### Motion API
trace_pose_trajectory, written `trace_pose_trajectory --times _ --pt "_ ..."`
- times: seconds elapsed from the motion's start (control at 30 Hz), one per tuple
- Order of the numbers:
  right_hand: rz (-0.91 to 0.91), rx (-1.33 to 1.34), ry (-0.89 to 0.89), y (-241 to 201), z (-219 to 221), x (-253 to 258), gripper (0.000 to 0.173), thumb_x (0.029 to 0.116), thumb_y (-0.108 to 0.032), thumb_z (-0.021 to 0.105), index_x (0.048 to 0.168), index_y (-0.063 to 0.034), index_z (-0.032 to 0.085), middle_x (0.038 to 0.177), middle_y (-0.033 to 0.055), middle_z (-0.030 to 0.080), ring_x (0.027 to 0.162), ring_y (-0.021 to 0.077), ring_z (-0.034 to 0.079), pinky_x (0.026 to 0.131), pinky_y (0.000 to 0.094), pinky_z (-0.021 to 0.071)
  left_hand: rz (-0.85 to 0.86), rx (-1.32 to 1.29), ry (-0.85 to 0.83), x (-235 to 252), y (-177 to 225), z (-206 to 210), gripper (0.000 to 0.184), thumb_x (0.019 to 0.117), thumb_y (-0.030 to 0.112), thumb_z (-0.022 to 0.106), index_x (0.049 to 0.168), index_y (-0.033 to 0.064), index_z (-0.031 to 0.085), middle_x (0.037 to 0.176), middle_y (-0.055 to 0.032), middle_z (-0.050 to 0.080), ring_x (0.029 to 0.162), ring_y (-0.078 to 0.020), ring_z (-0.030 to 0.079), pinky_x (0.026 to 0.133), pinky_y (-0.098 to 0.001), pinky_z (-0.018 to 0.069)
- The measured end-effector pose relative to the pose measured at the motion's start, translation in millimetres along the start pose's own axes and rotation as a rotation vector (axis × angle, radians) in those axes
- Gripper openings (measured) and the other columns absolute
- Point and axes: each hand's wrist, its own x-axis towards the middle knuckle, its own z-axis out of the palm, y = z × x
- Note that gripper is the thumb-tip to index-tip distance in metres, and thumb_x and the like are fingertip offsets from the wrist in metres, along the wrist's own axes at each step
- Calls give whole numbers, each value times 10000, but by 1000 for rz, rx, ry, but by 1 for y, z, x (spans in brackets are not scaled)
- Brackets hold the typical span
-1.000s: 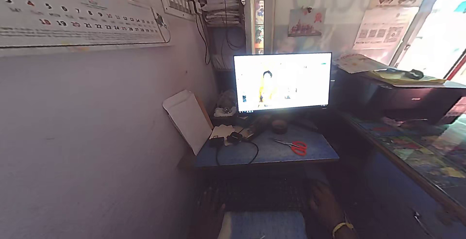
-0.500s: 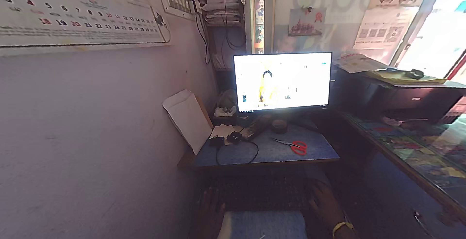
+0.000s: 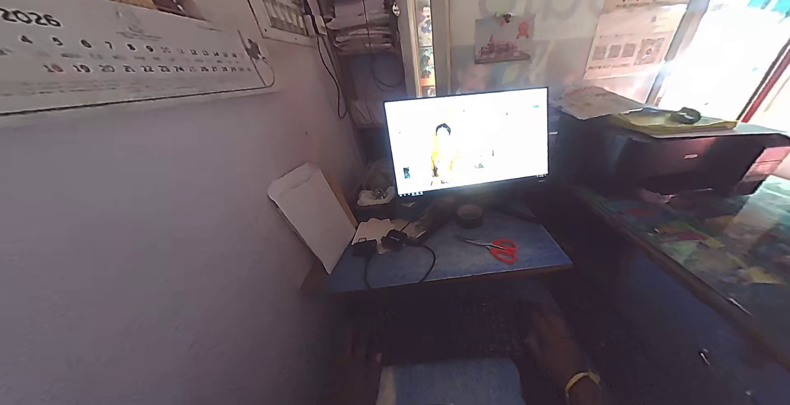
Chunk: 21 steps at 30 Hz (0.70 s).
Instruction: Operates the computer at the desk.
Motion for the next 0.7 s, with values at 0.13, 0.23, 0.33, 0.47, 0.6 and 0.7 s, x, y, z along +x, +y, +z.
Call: trace_pose_trajectory --times 0.13,0.23,0.33,0.47,0.6,0.7 --pt "-38 -24 56 3 6 2 515 919 -323 631 1400 -140 634 1489 155 553 1373 357 529 1127 518 444 9 -7 19 -3 -6 8 596 1021 466 495 1419 29 576 1647 -230 294 1528 -423 272 1233 -560 257" --pt "-63 -19 117 5 9 4 499 906 -311 631 1377 -147 654 1471 147 572 1352 356 549 1107 517 464 8 7 11 -2 -6 9 590 1022 460 503 1424 34 574 1649 -230 289 1530 -425 265 1236 -557 250" --pt "-54 -16 99 5 6 5 503 916 -323 624 1392 -162 642 1489 136 558 1360 347 544 1114 511 460 13 14 0 -2 -4 7 593 1029 453 484 1448 39 552 1643 -244 292 1527 -437 264 1239 -566 240" --pt "-61 -13 102 6 7 4 509 910 -318 640 1390 -151 643 1488 151 555 1351 363 549 1104 519 467 32 20 23 -4 -10 13 603 1031 476 464 1442 46 561 1637 -249 301 1521 -452 268 1233 -570 247" --pt "-66 -20 118 8 9 4 512 907 -327 626 1385 -145 648 1483 161 558 1343 368 558 1098 519 472 31 5 28 -2 -13 20 601 1031 485 458 1435 56 571 1639 -243 302 1521 -456 265 1232 -575 245" --pt "-58 -15 97 8 9 4 524 912 -324 627 1402 -138 636 1501 169 540 1350 374 549 1104 529 463 33 10 40 -2 -14 22 599 1027 488 468 1429 57 578 1629 -254 317 1509 -474 282 1223 -585 257"
